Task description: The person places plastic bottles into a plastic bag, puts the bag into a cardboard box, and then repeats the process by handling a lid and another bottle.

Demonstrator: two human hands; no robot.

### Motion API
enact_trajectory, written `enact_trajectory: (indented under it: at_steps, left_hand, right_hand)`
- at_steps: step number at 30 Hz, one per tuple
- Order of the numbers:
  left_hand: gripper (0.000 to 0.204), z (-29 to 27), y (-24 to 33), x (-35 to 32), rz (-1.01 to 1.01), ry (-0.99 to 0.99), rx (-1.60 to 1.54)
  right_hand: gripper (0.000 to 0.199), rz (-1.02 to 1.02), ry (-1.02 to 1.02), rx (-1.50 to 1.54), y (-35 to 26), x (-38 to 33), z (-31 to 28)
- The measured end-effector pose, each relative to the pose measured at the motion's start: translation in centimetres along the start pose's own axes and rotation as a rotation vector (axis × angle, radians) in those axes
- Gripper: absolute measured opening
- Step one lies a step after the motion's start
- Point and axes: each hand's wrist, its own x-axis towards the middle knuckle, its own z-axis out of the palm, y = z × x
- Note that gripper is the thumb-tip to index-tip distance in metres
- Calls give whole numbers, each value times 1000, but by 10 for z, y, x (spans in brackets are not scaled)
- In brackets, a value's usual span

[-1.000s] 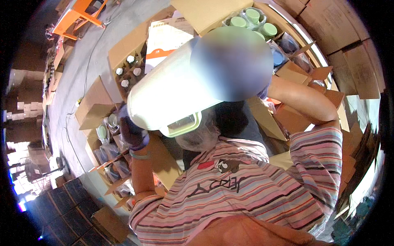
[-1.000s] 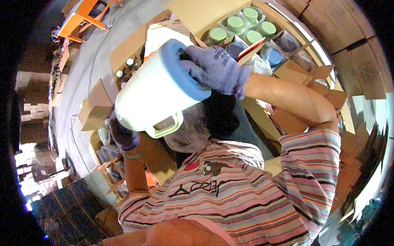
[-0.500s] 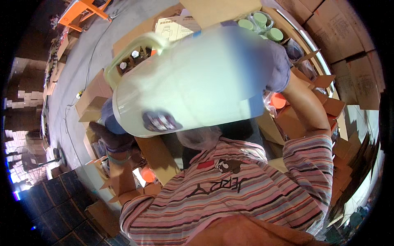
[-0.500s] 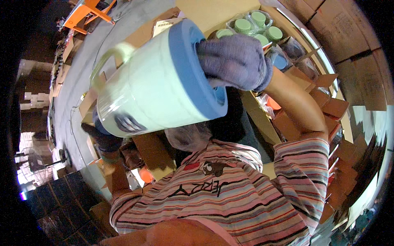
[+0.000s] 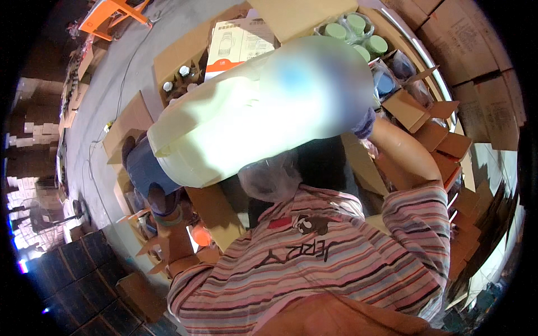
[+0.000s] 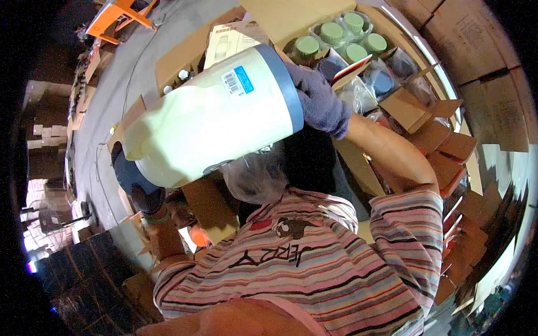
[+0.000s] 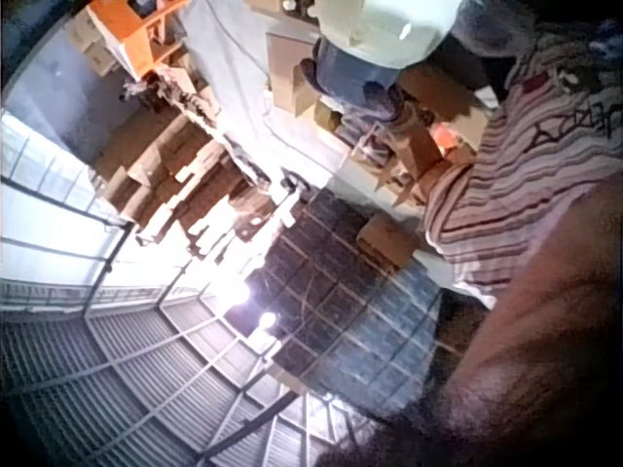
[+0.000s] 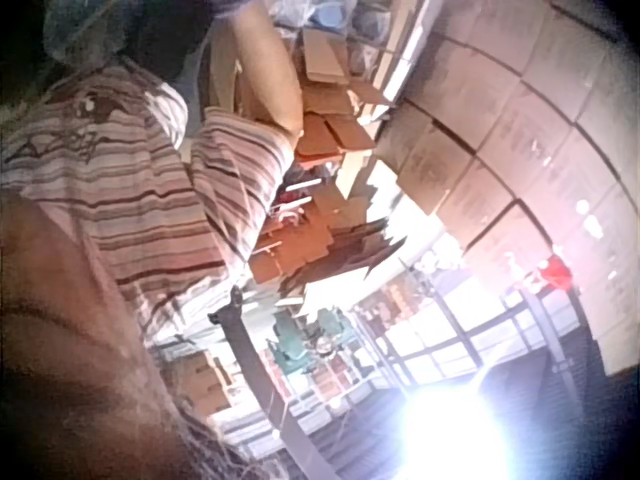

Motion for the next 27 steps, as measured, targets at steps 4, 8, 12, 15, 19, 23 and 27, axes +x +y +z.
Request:
enact_trajectory:
  at_steps: [4, 8, 12, 15, 19, 23, 27]
  left_hand:
    - [67, -8, -5, -6, -67, 142, 18]
    - [69, -55, -14, -20, -112, 288, 76]
    - [68, -48, 2, -26, -409, 556, -273]
    - [66, -60, 14, -35, -577, 132, -988]
    - [66, -68, 9, -61, -541, 709, -385]
    - [69, -64, -2, -81, -663, 667, -507]
    - [58, -56, -13, -93, -793, 644, -629]
  right_hand:
    - [32, 26, 100, 146, -9, 13, 8]
    - [25, 65, 394, -193, -20, 10, 31]
    - [26, -306, -84, -729, -28, -20, 90]
    - [25, -243, -439, -914, -9, -41, 100]
    - [25, -111, -224, -596, 3, -44, 18]
    - [18, 393, -92, -266, 15, -87, -55]
    - [22, 340, -137, -401, 38, -127, -86]
